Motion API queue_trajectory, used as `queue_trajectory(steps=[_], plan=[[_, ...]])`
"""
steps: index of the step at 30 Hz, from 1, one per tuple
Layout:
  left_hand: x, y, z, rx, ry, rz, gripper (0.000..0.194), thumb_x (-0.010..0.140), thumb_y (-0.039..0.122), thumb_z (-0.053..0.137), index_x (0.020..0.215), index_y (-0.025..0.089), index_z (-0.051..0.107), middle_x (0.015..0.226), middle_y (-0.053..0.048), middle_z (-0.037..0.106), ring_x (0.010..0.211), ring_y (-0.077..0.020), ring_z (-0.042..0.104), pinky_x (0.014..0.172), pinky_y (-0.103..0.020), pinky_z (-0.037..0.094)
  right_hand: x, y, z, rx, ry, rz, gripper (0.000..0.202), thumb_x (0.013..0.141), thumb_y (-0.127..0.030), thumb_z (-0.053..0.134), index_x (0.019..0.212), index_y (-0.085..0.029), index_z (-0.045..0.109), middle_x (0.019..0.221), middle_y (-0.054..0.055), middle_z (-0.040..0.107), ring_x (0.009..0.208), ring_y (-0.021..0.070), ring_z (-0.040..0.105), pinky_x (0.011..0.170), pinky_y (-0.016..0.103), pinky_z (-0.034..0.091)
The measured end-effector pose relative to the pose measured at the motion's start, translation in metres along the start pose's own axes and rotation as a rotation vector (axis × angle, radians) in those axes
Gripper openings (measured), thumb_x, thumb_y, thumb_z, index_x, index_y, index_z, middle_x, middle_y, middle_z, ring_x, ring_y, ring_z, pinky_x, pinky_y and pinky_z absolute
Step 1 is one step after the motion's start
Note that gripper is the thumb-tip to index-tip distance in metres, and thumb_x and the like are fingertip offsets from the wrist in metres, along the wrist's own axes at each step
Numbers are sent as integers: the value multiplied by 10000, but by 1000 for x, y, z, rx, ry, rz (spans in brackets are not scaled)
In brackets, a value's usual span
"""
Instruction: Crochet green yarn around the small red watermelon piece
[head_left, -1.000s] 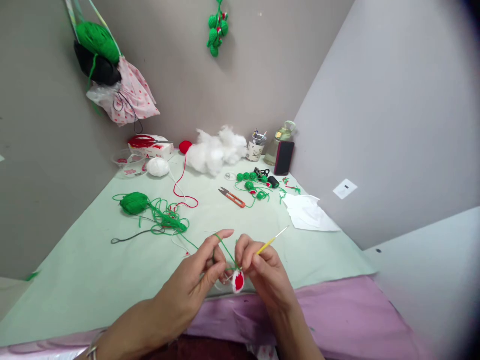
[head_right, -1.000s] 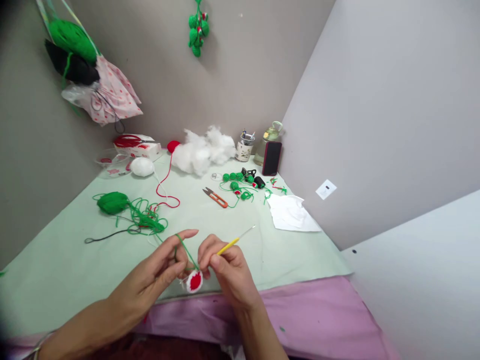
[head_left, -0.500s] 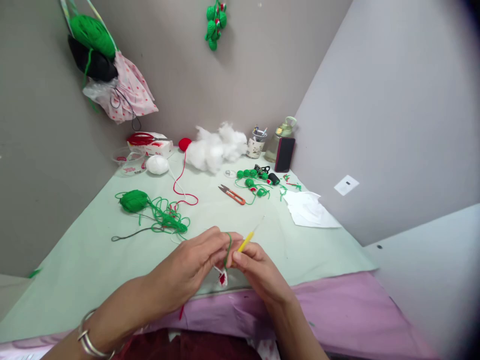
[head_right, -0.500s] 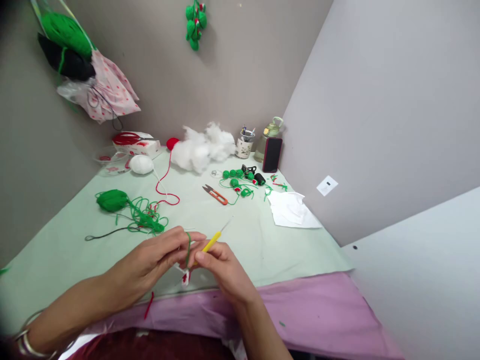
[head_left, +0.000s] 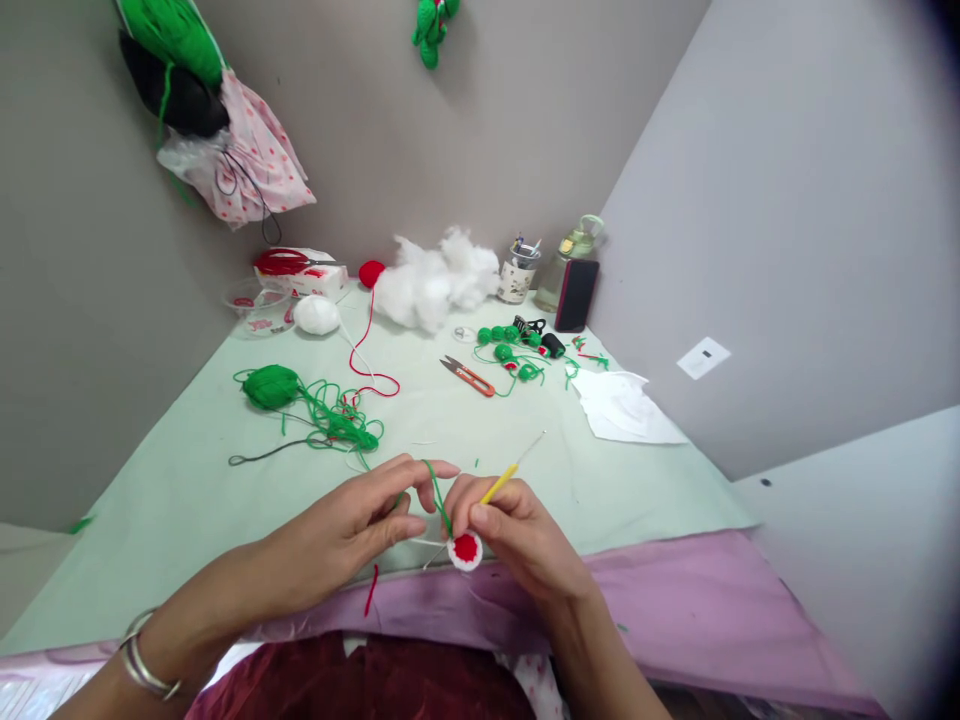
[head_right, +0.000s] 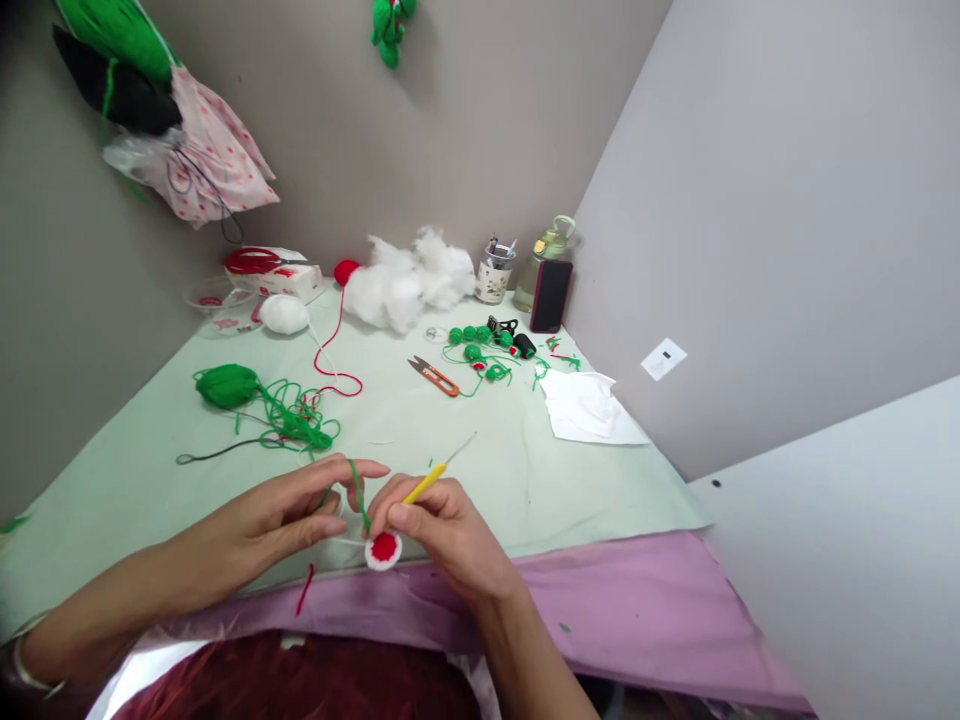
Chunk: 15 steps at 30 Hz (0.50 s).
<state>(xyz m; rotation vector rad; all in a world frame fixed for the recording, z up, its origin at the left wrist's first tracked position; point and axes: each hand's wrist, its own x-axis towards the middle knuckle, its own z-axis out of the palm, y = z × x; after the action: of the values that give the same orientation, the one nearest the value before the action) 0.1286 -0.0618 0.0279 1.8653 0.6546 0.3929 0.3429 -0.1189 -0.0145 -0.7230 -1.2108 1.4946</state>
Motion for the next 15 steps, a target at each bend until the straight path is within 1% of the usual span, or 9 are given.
queue_trajectory(steps=[2,4,7,10,15], plan=[[0,2,2,9,-31,19,263,1015,347,461,1167,258,656,1013,-4,656,885,-159,586,838,-271,448,0,1,1,0,52,-30,232,908,-392,672,804,-215,780,819,50,637,821,196,571,834,352,434],[1,5,5,-20,-38,13,306,1024,343,440,1265,273,615,918,13,655,838,-152,589,816,-269,448,-1,1,1,7,104,-77,197,905,-373,680,822,-232,789,879,52,634,849,192,566,840,346,428],[3,5,12,-125,55,-2,383,1010,328,480,1390,296,524,866,34,643,803,-137,596,770,-253,448,-2,2,1,25,144,-150,188,904,-385,683,837,-252,798,869,45,607,839,186,552,799,331,425],[2,2,17,-183,139,9,398,998,322,518,1395,291,514,888,32,650,812,-130,600,755,-244,447,-3,4,2,41,161,-187,190,912,-393,673,855,-263,799,864,46,600,821,184,546,766,328,423],[-1,2,18,-140,195,35,371,998,328,522,1361,261,550,866,16,673,789,-140,604,765,-264,455,-4,4,4,43,204,-222,202,921,-396,662,850,-252,785,863,61,644,835,194,575,760,331,449]])
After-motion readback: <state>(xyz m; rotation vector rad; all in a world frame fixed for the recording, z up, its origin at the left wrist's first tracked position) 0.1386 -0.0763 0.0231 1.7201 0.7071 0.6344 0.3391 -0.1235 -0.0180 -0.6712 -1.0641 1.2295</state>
